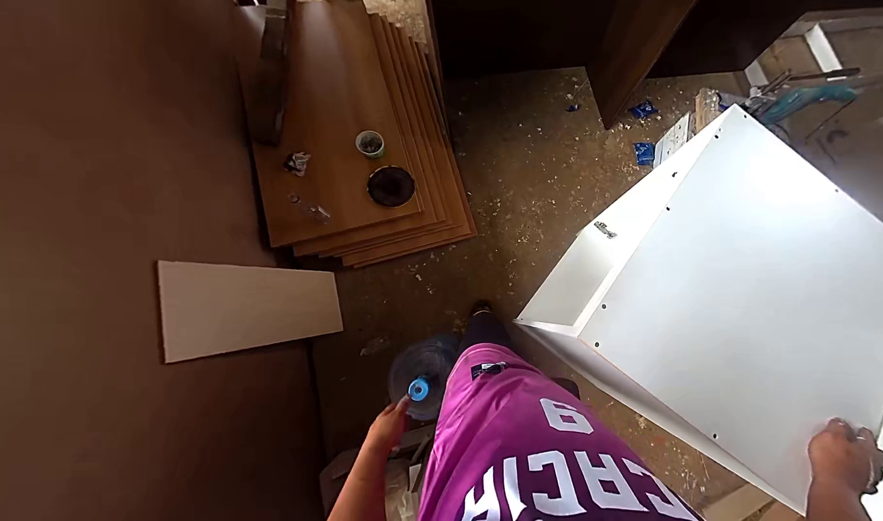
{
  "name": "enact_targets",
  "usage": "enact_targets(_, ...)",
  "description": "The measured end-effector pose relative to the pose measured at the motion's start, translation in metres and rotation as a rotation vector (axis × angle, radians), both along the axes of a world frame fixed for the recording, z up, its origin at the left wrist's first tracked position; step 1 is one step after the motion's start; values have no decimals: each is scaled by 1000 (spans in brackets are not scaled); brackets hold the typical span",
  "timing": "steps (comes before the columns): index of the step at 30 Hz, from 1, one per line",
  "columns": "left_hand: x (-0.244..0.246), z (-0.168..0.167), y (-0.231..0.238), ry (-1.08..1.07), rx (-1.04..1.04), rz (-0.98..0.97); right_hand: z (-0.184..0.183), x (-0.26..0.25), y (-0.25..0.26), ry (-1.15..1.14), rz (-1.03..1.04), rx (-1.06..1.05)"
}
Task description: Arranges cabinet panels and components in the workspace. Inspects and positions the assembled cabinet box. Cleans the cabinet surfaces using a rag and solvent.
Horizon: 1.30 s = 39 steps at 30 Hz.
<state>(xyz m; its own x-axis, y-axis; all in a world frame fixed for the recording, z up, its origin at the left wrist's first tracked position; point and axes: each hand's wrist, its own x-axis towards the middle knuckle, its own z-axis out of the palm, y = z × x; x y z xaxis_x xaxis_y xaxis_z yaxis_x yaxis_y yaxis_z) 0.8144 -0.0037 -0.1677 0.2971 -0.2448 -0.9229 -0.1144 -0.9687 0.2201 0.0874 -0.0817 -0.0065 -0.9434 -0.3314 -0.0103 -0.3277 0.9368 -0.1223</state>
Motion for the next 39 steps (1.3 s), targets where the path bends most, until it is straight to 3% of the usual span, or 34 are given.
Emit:
enact_targets(4,11,-1,-5,83,225,-167,4,19,-15,6,-55,104)
enact_targets(9,85,-12,-80,33,207,-162,21,120,-95,-44,17,114)
enact_targets(12,152,-23,-162,2,134,-210,22,182,-144,-66,19,100)
enact_targets(14,193,-13,-222,-5,76,-260,22,216,-163,-75,17,85)
enact_targets(17,238,9,-323,-63,0,-296,19,257,-171,-103,80,88)
enact_targets(20,265,11,-409,-117,-29,-519,20,284,-155,-145,133,64)
enact_targets(23,246,20,-480,-160,-112,-654,7,297,-128,-173,192,5)
enact_targets(26,178,39,-525,-82,-268,-754,5,300,-115,-216,197,-19)
enact_targets(29,98,44,-534,49,-326,-939,0,300,-112,-224,183,-27)
enact_targets(33,20,46,-517,240,-216,-1330,5,307,-116,-251,120,-43)
enact_targets(36,9,34,-511,307,-171,-1443,9,322,-119,-282,64,-56)
enact_targets(39,38,17,-516,303,-145,-1387,18,346,-117,-324,70,-65)
